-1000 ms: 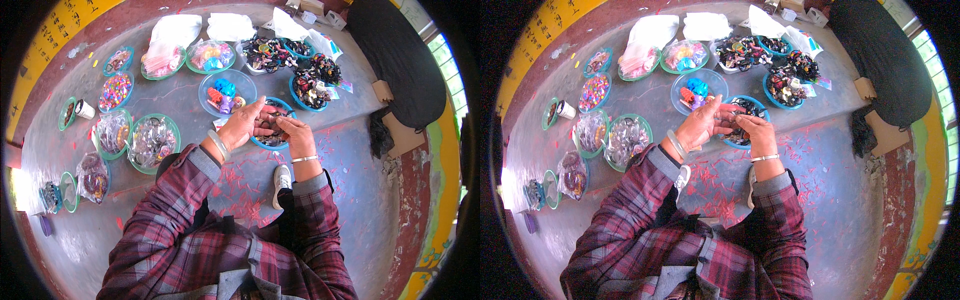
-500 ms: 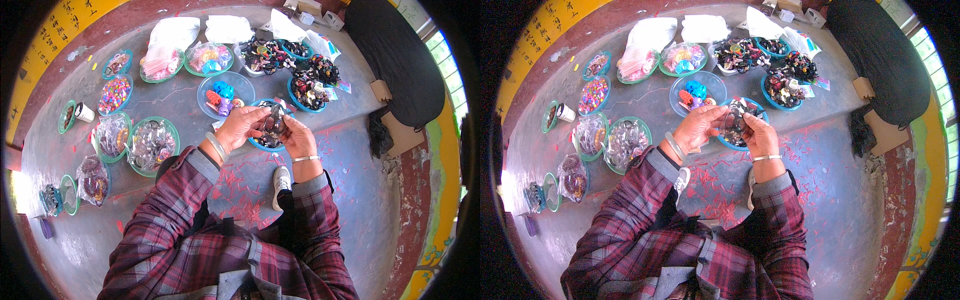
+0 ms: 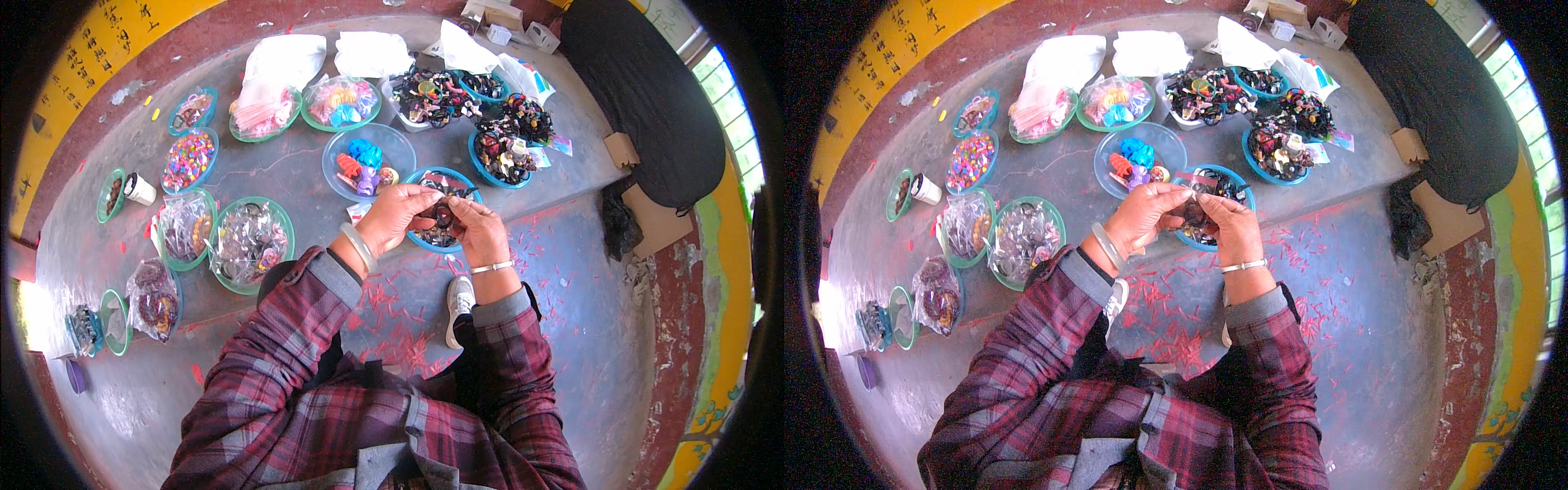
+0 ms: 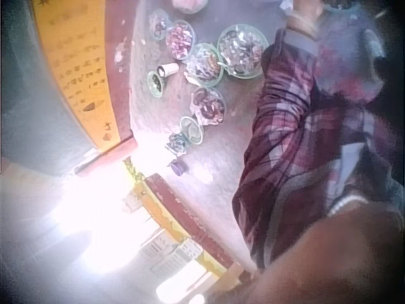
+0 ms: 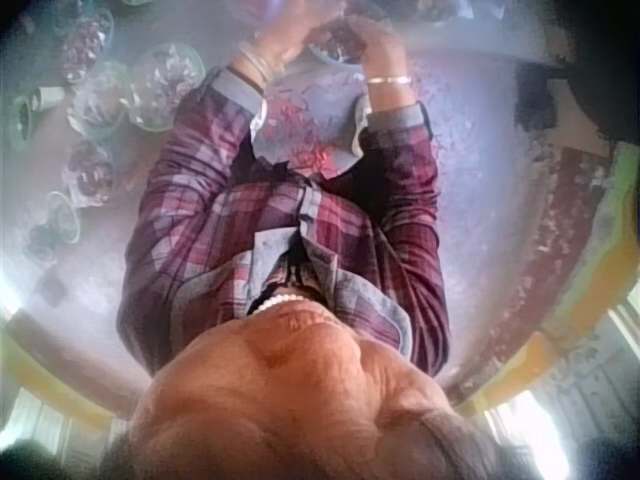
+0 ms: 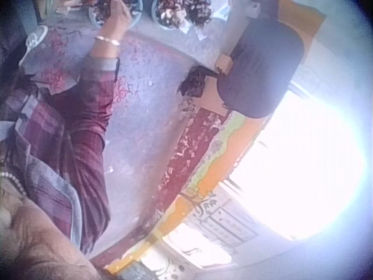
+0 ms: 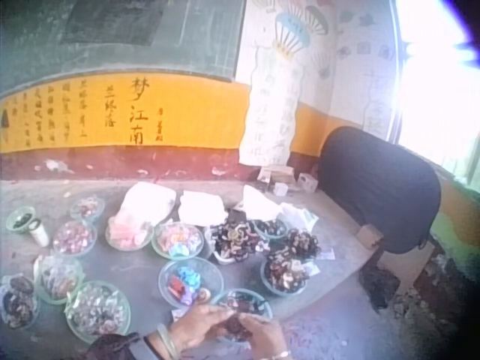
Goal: The person sits on the floor and sorts small colorful craft items from blue bowls into small clear plastic bags. They pick up items, place them into the bags, and seal them one by one.
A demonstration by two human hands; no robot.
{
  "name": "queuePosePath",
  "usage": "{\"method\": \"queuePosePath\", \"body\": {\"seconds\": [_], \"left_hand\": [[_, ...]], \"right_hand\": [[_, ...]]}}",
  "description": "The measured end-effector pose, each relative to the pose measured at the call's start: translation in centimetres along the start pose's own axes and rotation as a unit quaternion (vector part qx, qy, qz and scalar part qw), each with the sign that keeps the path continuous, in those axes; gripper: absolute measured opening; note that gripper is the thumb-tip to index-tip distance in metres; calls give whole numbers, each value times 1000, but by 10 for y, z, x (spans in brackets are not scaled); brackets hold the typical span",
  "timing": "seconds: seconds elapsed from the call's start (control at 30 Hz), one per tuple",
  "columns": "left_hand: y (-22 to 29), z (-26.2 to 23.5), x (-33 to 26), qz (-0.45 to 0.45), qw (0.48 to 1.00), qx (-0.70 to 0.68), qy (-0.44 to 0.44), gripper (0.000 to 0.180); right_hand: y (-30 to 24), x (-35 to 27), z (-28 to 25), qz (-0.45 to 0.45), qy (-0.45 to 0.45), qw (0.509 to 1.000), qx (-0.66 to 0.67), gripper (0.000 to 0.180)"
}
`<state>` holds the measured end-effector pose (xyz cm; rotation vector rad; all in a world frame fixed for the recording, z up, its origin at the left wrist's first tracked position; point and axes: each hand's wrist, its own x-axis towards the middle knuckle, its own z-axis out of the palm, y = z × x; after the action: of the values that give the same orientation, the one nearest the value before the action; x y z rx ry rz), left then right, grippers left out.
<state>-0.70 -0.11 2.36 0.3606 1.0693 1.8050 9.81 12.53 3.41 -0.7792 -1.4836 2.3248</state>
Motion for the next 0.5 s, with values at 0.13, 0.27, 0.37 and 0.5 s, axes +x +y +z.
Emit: {"method": "queuePosePath", "body": {"seconds": [0.13, 0.27, 0.37, 0.5], "left_hand": [[-1, 1, 1, 10, 999, -29, -8, 23], [-3, 1, 2, 15, 999, -45, -3, 22], [3, 7, -2, 15, 998, -51, 16, 21], [-1, -1, 3, 45, 997, -63, 20, 20]], "right_hand": [[-4, -5, 6, -15, 17, 1000, 9, 15], [-2, -3, 6, -34, 38, 999, 14, 13], [2, 0, 3, -48, 49, 998, 15, 12], [2, 0, 5, -32, 48, 998, 18, 13]]}}
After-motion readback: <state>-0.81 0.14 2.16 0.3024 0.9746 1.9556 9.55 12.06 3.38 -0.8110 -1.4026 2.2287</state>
